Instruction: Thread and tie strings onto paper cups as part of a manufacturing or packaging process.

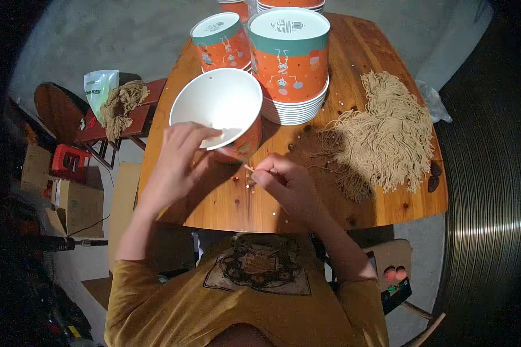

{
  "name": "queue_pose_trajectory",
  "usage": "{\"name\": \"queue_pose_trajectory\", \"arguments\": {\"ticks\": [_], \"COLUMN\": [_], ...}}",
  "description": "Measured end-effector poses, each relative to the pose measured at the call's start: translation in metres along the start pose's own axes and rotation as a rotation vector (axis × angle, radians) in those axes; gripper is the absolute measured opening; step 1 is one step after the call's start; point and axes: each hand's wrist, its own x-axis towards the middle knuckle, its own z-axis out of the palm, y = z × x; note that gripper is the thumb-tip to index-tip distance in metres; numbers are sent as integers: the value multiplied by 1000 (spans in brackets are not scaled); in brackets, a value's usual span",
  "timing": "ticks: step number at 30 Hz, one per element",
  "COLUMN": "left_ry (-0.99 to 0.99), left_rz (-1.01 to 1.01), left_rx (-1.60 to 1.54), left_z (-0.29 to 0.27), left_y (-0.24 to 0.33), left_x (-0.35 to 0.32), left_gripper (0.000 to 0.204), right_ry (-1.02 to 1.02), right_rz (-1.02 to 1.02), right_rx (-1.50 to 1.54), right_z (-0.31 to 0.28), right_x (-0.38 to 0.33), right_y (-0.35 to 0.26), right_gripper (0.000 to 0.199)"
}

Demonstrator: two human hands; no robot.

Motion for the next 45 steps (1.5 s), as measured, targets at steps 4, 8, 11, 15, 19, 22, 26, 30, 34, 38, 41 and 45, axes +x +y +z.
{"name": "queue_pose_trajectory", "arguments": {"ticks": [4, 8, 11, 15, 19, 22, 26, 30, 34, 38, 41, 45], "left_ry": [-94, -83, -133, -183, -204, -263, -323, -368, -387, -383, -364, -382], "left_rz": [-178, -325, -466, -533, -588, -606, -586, -547, -506, -508, -464, -487], "left_rx": [-325, -664, -882, -1010, -1085, -1090, -1104, -1062, -995, -978, -895, -893], "left_z": [-10, -22, -33, -34, -40, -41, -41, -36, -34, -32, -30, -30], "left_y": [-15, -23, -25, -41, -39, -43, -40, -30, -24, -20, -16, -12], "left_x": [12, 21, 27, 25, 31, 37, 43, 45, 47, 44, 45, 48], "left_gripper": [21, 19, 20, 18, 24, 22, 19, 16, 14, 14, 13, 15], "right_ry": [61, 244, 224, 225, 201, 200, 265, 300, 328, 314, 305, 295], "right_rz": [81, -85, -218, -251, -256, -311, -499, -781, -826, -853, -832, -696], "right_rx": [86, 25, -1, 88, 67, -35, -140, -336, -490, -546, -565, -510], "right_z": [3, 15, 17, 30, 34, 32, 34, 32, 33, 32, 28, 24], "right_x": [7, 25, 38, 56, 68, 71, 75, 78, 75, 72, 67, 58], "right_y": [1, 2, 7, 6, 8, 3, 1, -11, -19, -22, -21, -13], "right_gripper": [9, 7, 6, 6, 6, 6, 11, 24, 23, 20, 17, 11]}}
